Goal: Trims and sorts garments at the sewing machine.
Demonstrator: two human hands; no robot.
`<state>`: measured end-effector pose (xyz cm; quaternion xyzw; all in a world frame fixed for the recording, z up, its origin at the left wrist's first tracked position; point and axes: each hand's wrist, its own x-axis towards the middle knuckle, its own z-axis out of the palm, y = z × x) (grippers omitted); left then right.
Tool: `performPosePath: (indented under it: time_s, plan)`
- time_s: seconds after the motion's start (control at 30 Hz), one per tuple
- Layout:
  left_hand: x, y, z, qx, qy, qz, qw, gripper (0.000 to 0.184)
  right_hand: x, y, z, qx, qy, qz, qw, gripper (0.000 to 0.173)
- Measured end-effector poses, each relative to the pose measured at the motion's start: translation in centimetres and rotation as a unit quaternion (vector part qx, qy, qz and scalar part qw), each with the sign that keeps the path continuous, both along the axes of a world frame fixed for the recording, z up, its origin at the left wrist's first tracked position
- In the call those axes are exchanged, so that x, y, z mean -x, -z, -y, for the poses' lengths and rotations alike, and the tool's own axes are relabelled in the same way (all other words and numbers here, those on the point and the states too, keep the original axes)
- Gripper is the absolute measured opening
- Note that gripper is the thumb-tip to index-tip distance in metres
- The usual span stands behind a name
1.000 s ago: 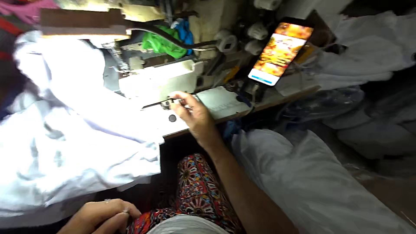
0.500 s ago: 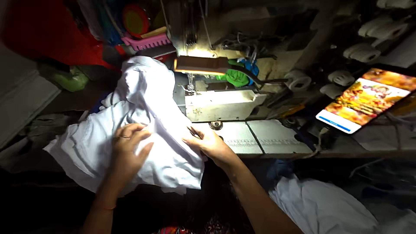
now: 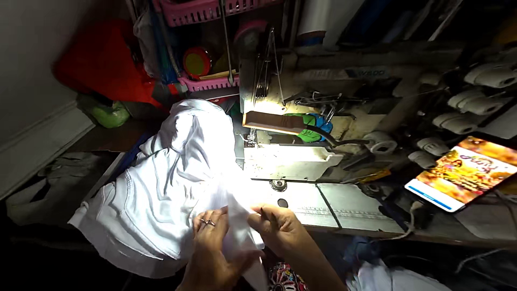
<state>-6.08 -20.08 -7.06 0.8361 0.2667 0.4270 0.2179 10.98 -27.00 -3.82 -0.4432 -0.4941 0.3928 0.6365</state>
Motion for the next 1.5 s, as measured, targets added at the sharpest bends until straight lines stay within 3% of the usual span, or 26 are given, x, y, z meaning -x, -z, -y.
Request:
performPosePath:
  time_s: [0.03, 0.1, 0.2, 0.3, 0.37, 0.47, 0.57, 0.63, 0.73, 0.87, 1.03, 1.1, 1.17, 1.27, 1.37, 1.43, 1.5]
  plan:
    - [0.4, -0.4, 0.3, 0.05, 0.007, 0.022, 0.998, 0.053, -0.2, 0.1, -0.3, -0.022, -0.021, 0.033, 0.999, 0.02]
    - [1.0, -1.8, 0.6, 0.163, -0.008, 0.077, 0.983, 0.022, -1.0, 0.5, -1.3, -0.012, 0.058, 0.137, 0.989, 0.027]
    - [2.2, -4.3, 1.0, 0.298, 0.027, 0.134, 0.945, 0.008, -1.9, 2.5, -3.9, 0.085, 0.15, 0.331, 0.928, 0.033]
    - [3.2, -4.7, 0.9, 0.326, 0.131, 0.172, 0.92, 0.012, -0.9, 4.8, -6.6, 0.089, 0.155, 0.487, 0.855, 0.036]
    - [3.4, -4.6, 0.5, 0.33, 0.182, 0.188, 0.907, 0.013, -1.3, 4.4, -7.1, 0.111, 0.125, 0.482, 0.86, 0.037]
    - [3.1, -4.3, -0.2, 0.311, 0.2, 0.199, 0.907, 0.01, -3.0, 3.5, -6.1, 0.149, 0.102, 0.327, 0.928, 0.034]
    - [1.8, -3.4, -0.6, 0.254, 0.165, 0.187, 0.934, 0.013, -1.9, 1.7, -3.0, 0.051, 0.167, 0.156, 0.972, 0.016]
    - [0.7, -2.5, -0.5, 0.194, 0.118, 0.162, 0.96, 0.017, -0.3, 0.2, -0.6, -0.036, 0.132, 0.129, 0.982, 0.018]
    - [-0.4, -2.0, -0.4, 0.116, 0.121, 0.116, 0.979, 0.02, 1.3, -0.1, 1.0, -0.095, 0.079, 0.187, 0.974, 0.029]
    - [-0.5, -1.9, -1.1, 0.101, 0.148, 0.114, 0.977, 0.022, 0.4, 0.8, 1.2, -0.082, 0.158, 0.195, 0.964, 0.014]
    - [0.9, -2.8, -1.2, 0.106, 0.089, 0.119, 0.983, 0.018, -0.3, 0.5, 1.6, -0.054, 0.231, 0.23, 0.944, 0.024]
    - [0.9, -3.8, -0.2, 0.135, 0.146, 0.126, 0.972, 0.014, 1.0, -0.1, 1.4, -0.063, 0.239, 0.295, 0.923, 0.045]
    - [0.8, -4.5, 0.3, 0.196, 0.221, 0.164, 0.941, 0.008, 1.6, -0.2, 0.8, -0.073, 0.276, 0.33, 0.9, 0.046]
    - [1.2, -4.5, -0.5, 0.327, 0.209, 0.252, 0.887, 0.012, -0.4, 0.9, 0.2, -0.056, 0.308, 0.218, 0.924, 0.016]
    - [1.3, -5.0, -1.4, 0.502, 0.192, 0.372, 0.757, 0.013, -1.6, 0.7, 0.6, 0.033, 0.224, -0.083, 0.971, 0.005]
    - [1.0, -5.1, -1.6, 0.576, 0.179, 0.406, 0.686, 0.023, -1.0, 0.4, 0.6, 0.048, 0.155, -0.264, 0.951, 0.005]
    - [0.8, -5.0, -2.0, 0.596, 0.165, 0.414, 0.668, 0.03, -0.6, 0.2, 0.6, 0.043, 0.1, -0.372, 0.922, 0.014]
